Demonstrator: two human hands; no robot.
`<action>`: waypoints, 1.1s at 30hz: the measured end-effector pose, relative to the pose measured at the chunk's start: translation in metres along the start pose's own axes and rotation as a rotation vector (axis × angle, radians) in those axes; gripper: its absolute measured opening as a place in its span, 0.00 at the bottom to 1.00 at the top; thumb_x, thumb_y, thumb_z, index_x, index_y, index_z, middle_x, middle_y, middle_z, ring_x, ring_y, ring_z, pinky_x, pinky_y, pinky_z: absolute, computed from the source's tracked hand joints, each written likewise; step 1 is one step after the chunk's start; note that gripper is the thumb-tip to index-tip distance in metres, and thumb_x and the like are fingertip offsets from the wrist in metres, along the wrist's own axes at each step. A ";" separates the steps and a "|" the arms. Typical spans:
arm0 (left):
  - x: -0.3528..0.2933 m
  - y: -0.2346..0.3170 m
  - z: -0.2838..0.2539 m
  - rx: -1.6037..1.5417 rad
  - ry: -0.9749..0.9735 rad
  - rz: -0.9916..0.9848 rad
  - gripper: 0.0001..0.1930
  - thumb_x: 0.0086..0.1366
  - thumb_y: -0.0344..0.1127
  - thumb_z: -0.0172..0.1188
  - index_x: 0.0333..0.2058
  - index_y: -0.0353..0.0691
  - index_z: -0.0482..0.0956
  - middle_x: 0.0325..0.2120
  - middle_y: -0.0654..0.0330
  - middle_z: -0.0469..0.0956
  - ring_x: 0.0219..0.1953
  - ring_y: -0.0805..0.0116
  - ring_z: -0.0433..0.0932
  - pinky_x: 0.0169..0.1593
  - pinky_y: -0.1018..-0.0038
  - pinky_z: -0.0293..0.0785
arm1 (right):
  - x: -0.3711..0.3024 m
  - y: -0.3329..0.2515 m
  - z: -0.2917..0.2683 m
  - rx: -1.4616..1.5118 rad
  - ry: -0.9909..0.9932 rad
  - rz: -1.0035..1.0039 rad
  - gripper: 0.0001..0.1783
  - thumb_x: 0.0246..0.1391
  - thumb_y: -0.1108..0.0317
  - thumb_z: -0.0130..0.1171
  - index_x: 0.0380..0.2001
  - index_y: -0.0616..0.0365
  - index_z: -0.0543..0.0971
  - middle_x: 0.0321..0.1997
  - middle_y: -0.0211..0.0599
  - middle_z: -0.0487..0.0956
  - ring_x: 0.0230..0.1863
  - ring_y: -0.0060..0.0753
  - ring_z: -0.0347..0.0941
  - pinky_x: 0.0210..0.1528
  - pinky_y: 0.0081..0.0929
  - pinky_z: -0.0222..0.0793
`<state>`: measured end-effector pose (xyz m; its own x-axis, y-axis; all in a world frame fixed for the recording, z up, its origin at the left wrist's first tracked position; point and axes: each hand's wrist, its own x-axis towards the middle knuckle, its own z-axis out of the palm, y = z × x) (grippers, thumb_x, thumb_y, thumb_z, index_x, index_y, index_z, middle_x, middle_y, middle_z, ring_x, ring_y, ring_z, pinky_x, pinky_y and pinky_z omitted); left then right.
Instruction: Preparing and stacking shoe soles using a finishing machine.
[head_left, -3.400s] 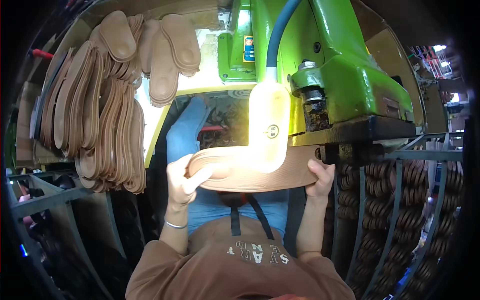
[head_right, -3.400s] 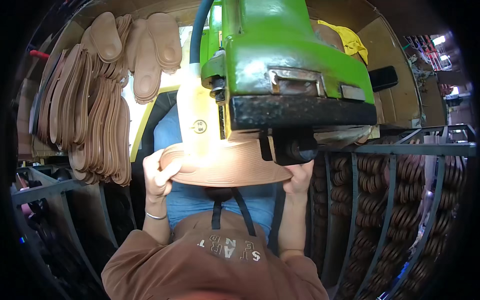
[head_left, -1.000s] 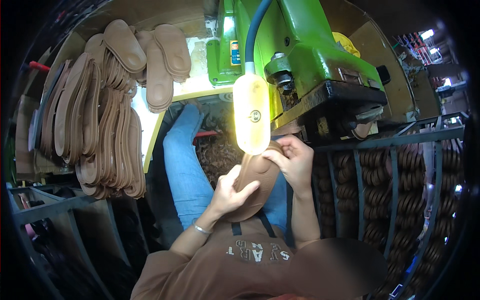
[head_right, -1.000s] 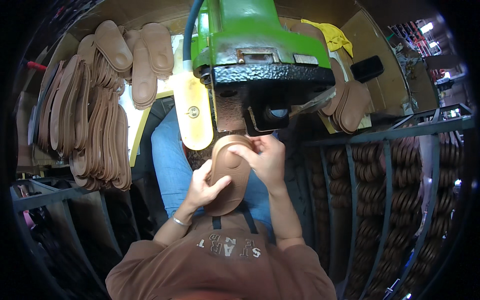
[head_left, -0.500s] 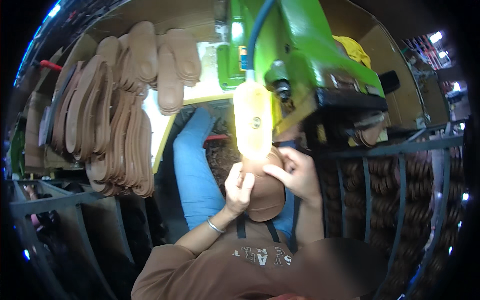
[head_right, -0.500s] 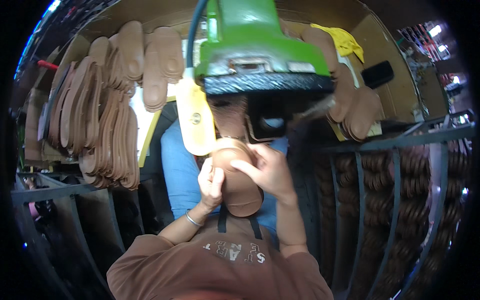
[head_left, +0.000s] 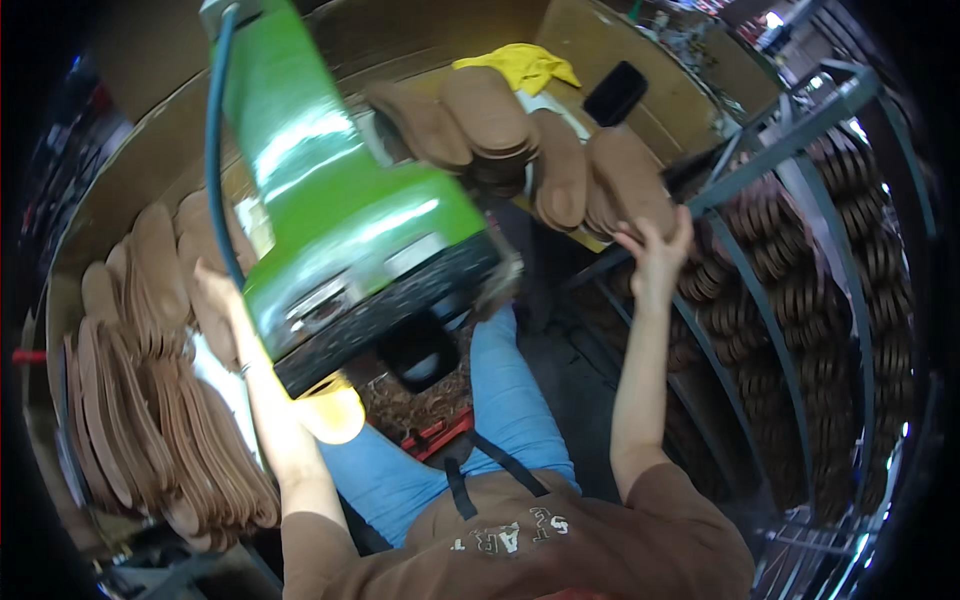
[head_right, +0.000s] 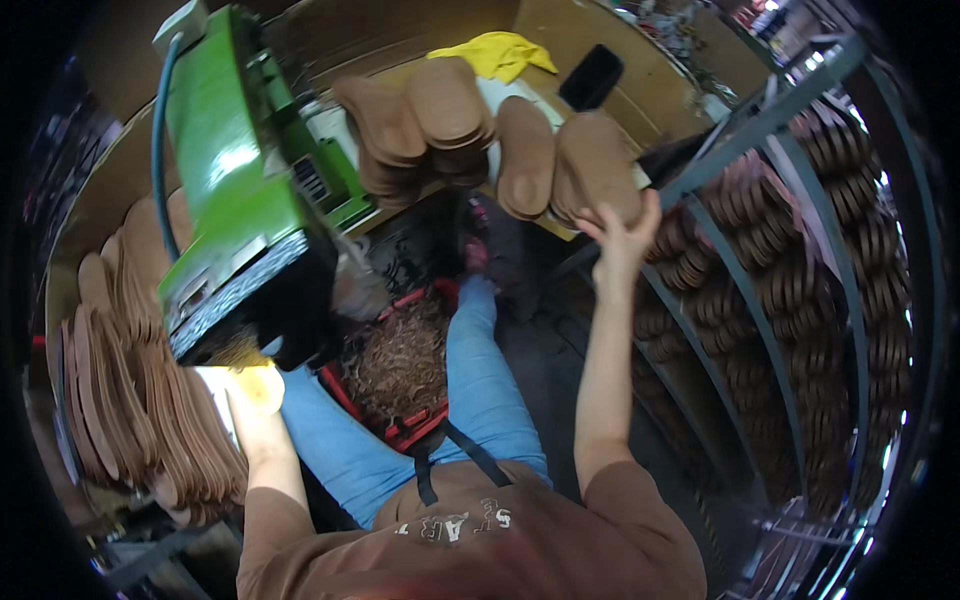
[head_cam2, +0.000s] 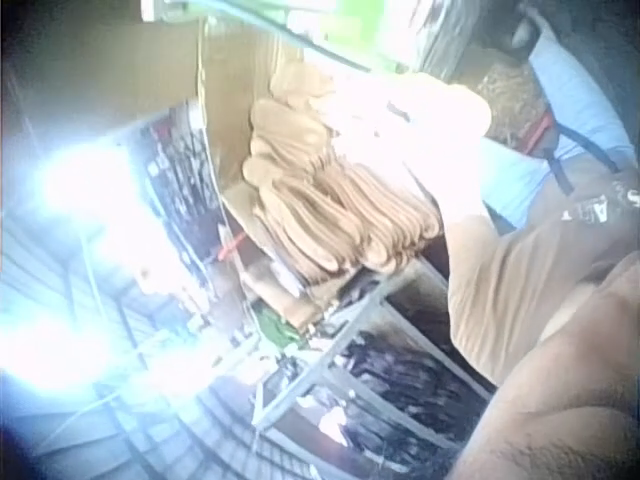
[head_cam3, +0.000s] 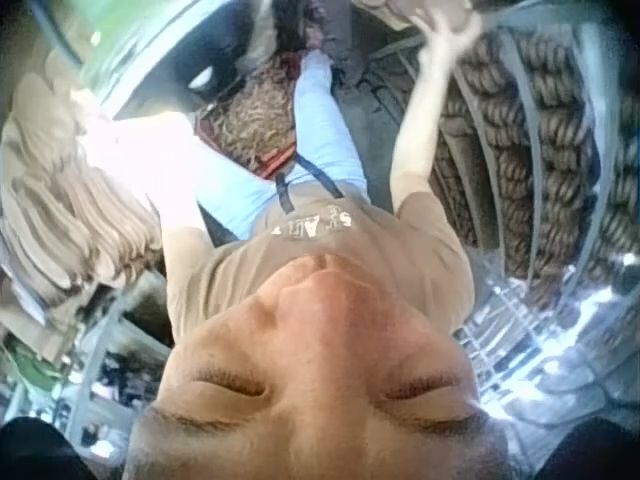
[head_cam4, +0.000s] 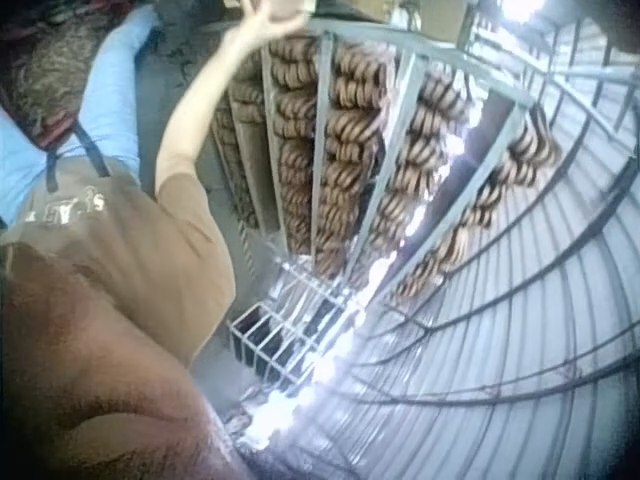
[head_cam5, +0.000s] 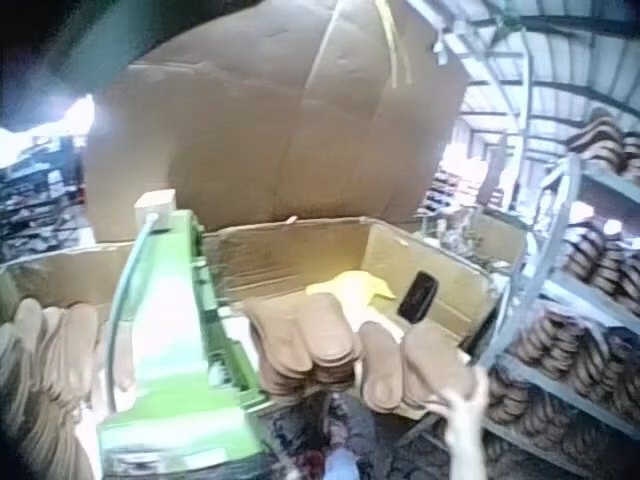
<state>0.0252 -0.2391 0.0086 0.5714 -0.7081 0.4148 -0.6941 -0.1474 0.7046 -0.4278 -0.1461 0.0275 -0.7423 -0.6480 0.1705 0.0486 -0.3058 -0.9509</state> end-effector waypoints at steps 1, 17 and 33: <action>0.000 0.003 -0.002 -0.134 0.033 0.018 0.24 0.52 0.34 0.66 0.47 0.33 0.71 0.46 0.48 0.73 0.48 0.55 0.73 0.52 0.65 0.69 | 0.009 0.015 -0.006 -0.013 0.014 0.040 0.35 0.51 0.78 0.56 0.61 0.58 0.53 0.46 0.50 0.69 0.26 0.38 0.76 0.23 0.27 0.77; -0.162 -0.042 -0.119 -1.072 0.081 -0.416 0.19 0.64 0.33 0.51 0.52 0.31 0.68 0.49 0.48 0.70 0.53 0.58 0.69 0.58 0.62 0.66 | 0.035 0.051 -0.023 -0.009 0.201 -0.040 0.36 0.57 0.70 0.54 0.61 0.59 0.45 0.33 0.49 0.72 0.20 0.35 0.74 0.18 0.28 0.75; -0.237 0.045 -0.079 -1.263 -1.002 -0.631 0.21 0.56 0.32 0.64 0.47 0.30 0.72 0.39 0.56 0.77 0.39 0.74 0.75 0.45 0.76 0.74 | -0.214 0.048 -0.079 -0.214 -1.132 0.764 0.25 0.39 0.73 0.71 0.43 0.70 0.76 0.42 0.38 0.79 0.42 0.25 0.75 0.47 0.24 0.70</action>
<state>-0.1067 -0.0237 -0.0130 -0.2139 -0.9506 -0.2251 0.5344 -0.3067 0.7876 -0.3191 0.0327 -0.0753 0.3688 -0.8442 -0.3890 0.0151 0.4239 -0.9056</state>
